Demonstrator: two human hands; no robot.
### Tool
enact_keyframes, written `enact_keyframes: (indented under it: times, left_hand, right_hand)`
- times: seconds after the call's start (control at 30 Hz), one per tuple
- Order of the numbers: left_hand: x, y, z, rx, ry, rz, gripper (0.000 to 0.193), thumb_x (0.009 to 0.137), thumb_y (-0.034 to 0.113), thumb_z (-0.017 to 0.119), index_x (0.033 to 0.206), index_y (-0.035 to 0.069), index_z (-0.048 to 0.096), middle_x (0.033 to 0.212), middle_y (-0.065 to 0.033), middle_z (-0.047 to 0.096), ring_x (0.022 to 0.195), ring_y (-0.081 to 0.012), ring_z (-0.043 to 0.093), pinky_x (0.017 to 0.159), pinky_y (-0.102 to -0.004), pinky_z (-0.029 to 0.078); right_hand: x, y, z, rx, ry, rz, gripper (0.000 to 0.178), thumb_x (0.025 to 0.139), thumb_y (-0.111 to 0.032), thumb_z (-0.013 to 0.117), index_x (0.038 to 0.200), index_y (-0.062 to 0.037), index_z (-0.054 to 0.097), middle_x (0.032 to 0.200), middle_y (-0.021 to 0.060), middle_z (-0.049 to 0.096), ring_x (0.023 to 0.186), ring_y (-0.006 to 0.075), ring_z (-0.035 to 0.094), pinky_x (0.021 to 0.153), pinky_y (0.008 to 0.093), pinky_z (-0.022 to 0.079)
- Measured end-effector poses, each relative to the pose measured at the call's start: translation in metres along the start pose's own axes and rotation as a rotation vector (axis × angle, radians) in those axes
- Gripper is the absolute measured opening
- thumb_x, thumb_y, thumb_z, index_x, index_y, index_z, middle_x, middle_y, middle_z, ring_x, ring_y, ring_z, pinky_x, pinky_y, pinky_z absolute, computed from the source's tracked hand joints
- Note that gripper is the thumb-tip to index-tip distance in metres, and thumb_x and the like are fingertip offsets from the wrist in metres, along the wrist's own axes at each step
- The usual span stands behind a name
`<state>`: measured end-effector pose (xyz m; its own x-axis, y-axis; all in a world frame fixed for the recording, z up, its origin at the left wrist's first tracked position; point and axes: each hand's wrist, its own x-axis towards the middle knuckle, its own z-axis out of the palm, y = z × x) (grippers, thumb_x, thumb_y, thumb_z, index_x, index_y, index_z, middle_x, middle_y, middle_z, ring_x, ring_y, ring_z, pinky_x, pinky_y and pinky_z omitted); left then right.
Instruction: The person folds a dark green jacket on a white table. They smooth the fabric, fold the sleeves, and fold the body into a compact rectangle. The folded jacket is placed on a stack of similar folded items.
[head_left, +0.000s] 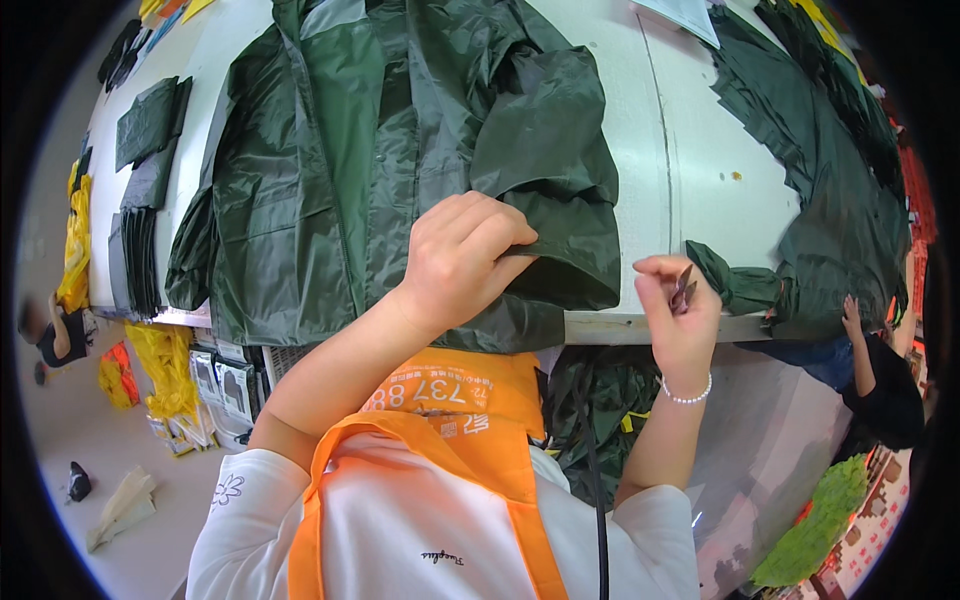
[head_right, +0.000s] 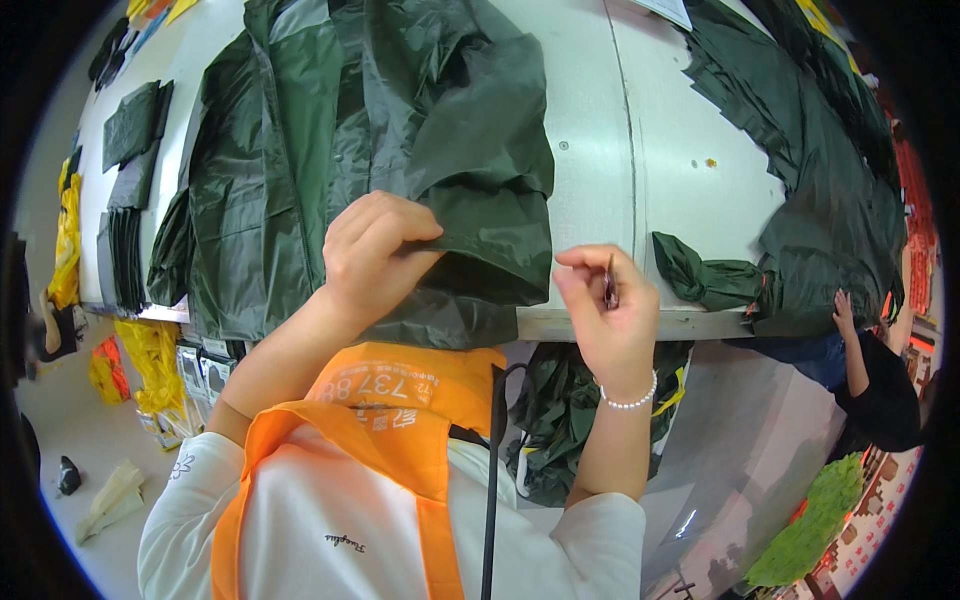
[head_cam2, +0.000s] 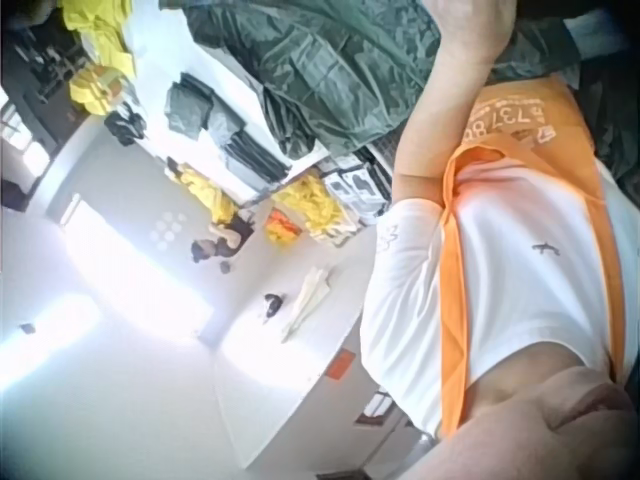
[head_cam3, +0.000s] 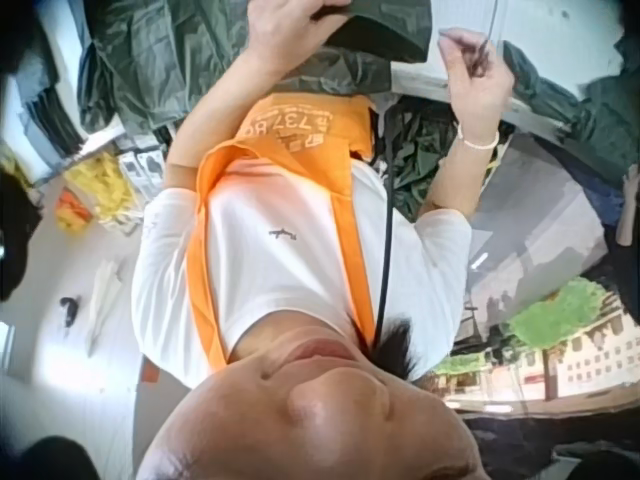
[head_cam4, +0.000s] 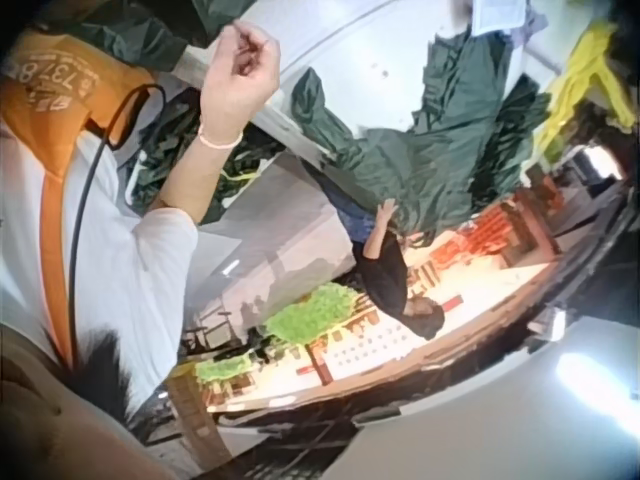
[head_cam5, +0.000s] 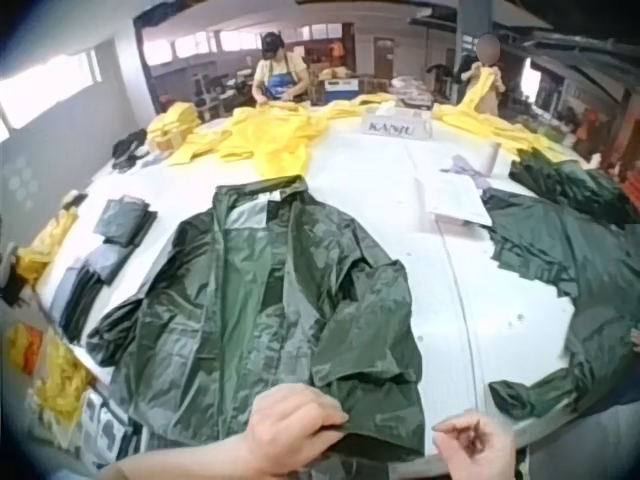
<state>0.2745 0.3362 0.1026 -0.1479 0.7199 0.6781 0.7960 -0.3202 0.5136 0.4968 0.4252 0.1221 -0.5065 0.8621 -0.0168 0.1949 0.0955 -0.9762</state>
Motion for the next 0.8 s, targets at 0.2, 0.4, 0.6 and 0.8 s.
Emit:
enact_keyframes:
  times: [0.2, 0.4, 0.6, 0.8]
  left_hand:
    - [0.004, 0.001, 0.003, 0.015, -0.032, 0.079, 0.027, 0.054, 0.004, 0.076, 0.074, 0.008, 0.058, 0.073, -0.0036, 0.060, 0.066, -0.0230, 0.059, 0.057, -0.0330, 0.044]
    - [0.006, 0.001, -0.001, 0.035, -0.041, 0.104, 0.027, 0.055, 0.005, 0.074, 0.072, 0.008, 0.053, 0.070, -0.0034, 0.056, 0.062, -0.0222, 0.055, 0.056, -0.0328, 0.042]
    - [0.012, -0.002, -0.003, 0.078, -0.076, 0.237, 0.026, 0.059, 0.010, 0.073, 0.070, 0.008, 0.049, 0.068, -0.0035, 0.053, 0.061, -0.0217, 0.053, 0.054, -0.0318, 0.042]
    - [0.013, 0.003, -0.001, 0.048, -0.064, 0.137, 0.032, 0.051, 0.004, 0.079, 0.067, 0.008, 0.053, 0.068, -0.0033, 0.059, 0.061, -0.0225, 0.058, 0.054, -0.0320, 0.044]
  right_hand:
    - [0.023, -0.019, 0.034, -0.045, -0.150, -0.132, 0.015, 0.076, 0.004, 0.070, 0.090, -0.0011, 0.068, 0.076, 0.0007, 0.057, 0.058, 0.0047, 0.040, 0.053, 0.0194, 0.032]
    - [0.029, -0.023, 0.041, -0.041, -0.209, -0.125, 0.016, 0.074, 0.005, 0.071, 0.089, -0.0014, 0.069, 0.079, 0.0009, 0.058, 0.057, 0.0047, 0.039, 0.052, 0.0204, 0.032]
    - [0.038, -0.028, 0.036, -0.110, -0.339, -0.056, 0.009, 0.077, 0.001, 0.069, 0.085, 0.0003, 0.066, 0.077, 0.0012, 0.057, 0.059, 0.0058, 0.042, 0.053, 0.0221, 0.035]
    - [0.038, -0.021, 0.047, -0.145, -0.092, -0.110, 0.006, 0.090, -0.006, 0.059, 0.089, -0.0008, 0.058, 0.074, 0.0019, 0.056, 0.064, 0.0077, 0.046, 0.057, 0.0224, 0.039]
